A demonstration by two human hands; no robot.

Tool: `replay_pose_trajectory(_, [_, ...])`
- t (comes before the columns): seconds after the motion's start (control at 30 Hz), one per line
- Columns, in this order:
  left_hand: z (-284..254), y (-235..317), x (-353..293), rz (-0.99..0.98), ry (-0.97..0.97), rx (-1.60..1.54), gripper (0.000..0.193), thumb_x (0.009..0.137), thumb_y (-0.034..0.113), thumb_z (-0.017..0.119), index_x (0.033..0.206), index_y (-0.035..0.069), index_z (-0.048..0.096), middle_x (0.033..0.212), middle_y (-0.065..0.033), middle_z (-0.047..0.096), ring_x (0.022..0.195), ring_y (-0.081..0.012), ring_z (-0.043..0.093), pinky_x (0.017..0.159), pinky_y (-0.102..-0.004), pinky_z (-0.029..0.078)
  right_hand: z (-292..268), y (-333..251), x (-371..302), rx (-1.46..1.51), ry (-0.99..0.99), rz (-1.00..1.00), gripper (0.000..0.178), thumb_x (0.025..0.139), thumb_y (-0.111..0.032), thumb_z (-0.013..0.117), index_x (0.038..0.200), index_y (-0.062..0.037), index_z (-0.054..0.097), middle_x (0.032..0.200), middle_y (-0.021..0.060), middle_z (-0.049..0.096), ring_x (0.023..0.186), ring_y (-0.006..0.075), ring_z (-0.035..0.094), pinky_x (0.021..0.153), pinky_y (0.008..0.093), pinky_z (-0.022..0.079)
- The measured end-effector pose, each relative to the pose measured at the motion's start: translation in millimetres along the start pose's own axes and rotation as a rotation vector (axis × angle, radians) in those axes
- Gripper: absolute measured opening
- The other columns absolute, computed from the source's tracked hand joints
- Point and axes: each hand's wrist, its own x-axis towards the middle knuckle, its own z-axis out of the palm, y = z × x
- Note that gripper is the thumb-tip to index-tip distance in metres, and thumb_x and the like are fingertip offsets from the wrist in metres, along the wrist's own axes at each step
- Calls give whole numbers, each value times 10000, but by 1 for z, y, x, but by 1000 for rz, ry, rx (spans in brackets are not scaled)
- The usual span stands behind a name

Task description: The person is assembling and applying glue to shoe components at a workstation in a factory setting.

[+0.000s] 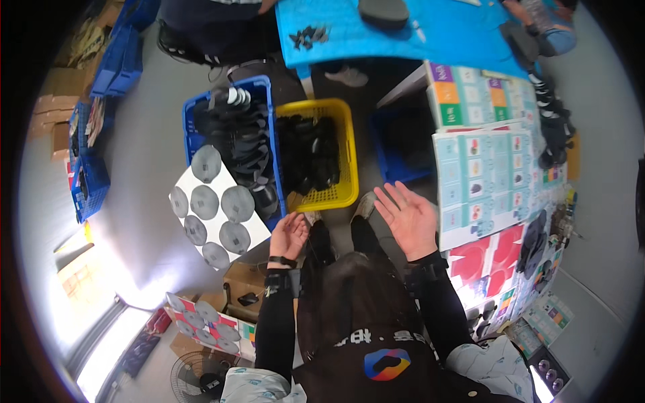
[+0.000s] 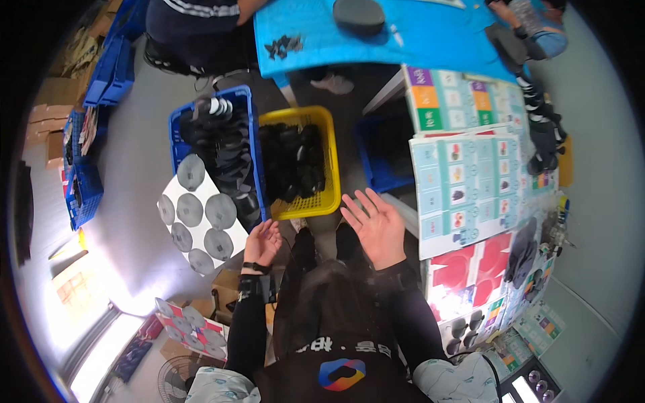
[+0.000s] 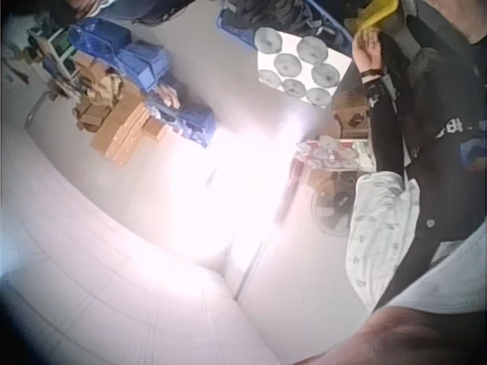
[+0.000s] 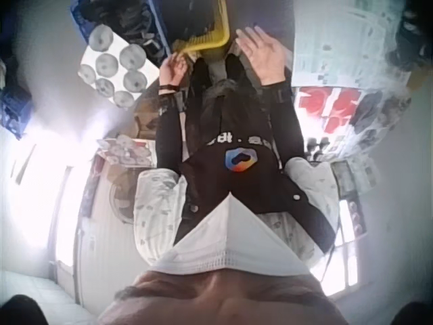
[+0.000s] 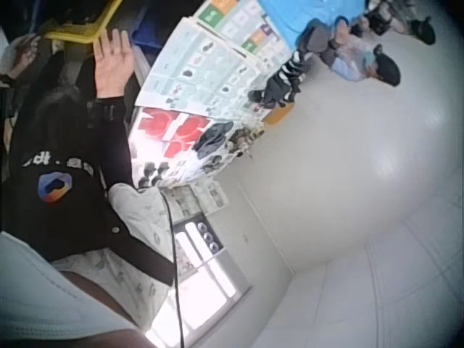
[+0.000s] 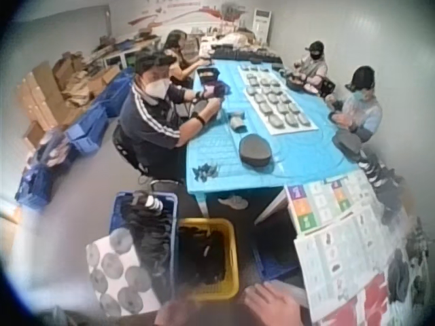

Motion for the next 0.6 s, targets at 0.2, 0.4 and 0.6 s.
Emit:
replay_pose_trajectory(0.2, [-54,-53,157,-101,195,572,263,941,182,653,1162,53,591,965,-80,696,874,-208,687,742,-326,556,-98,71,53,-687,29,275,241,1001,-104,528,1206,-14,616,1084,97,721,986,170,690,891,292,520])
replay_pose_trajectory(0.4, [-118,-29,332,311,470,1583,634,825,276,802,1320,30,490,1127,-203,677,1074,-393,666,953,-443,532,-186,132,88,-926,-78,353,197,1010,-62,558,1191,-9,616,1072,84,713,973,127,676,860,265,525])
replay_pose_trajectory(0.6, [-101,-21,486,257,598,1654,828,753,345,858,1394,12,453,1377,-271,536,1268,-442,543,1065,-475,471,-224,108,138,-883,196,325,187,1029,-127,587,1174,-13,622,1094,108,707,1028,154,668,919,299,514])
